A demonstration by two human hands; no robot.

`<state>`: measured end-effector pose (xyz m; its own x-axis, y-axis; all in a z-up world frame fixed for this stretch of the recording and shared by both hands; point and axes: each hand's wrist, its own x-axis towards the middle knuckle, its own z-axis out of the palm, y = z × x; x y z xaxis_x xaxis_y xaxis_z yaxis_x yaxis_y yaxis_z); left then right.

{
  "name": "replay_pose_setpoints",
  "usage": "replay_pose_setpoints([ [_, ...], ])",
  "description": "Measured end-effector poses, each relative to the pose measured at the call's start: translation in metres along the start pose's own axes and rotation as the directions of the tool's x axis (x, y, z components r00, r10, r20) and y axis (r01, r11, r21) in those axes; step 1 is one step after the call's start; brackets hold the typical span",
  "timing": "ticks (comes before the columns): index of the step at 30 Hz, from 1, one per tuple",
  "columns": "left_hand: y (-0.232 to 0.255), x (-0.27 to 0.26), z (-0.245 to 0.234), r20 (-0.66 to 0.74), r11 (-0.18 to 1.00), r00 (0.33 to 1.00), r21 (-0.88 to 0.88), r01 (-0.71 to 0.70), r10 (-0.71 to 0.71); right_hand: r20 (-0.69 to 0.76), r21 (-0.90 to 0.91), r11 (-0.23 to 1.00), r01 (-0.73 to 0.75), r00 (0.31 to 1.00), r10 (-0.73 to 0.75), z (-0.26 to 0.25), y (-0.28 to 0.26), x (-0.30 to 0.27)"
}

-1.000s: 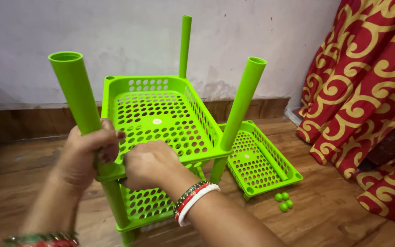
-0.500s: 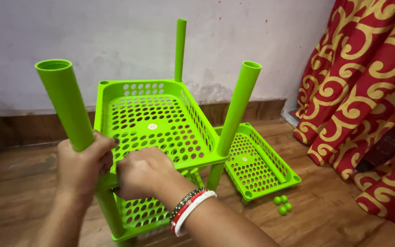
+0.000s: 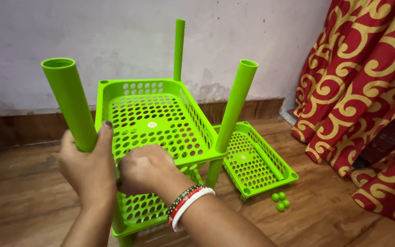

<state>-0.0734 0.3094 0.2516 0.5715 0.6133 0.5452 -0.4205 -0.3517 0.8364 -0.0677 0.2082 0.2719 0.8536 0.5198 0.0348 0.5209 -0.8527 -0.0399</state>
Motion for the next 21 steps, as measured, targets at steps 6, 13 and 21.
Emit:
replay_pose_setpoints([
  [6,-0.008,0.014,0.001,0.071,1.000,0.997,0.015,0.023,-0.024,-0.003,-0.004,1.000,0.024,1.000,-0.024,0.001,0.000,0.000],
  [13,-0.023,0.029,-0.012,0.466,0.906,0.859,-0.233,0.352,-0.214,0.038,-0.008,1.000,0.028,0.999,-0.027,-0.003,-0.001,-0.001],
  [21,-0.042,0.053,-0.026,0.791,0.828,0.603,-0.263,0.496,-0.109,0.095,0.006,1.000,-0.010,0.995,0.010,-0.009,-0.004,-0.001],
])
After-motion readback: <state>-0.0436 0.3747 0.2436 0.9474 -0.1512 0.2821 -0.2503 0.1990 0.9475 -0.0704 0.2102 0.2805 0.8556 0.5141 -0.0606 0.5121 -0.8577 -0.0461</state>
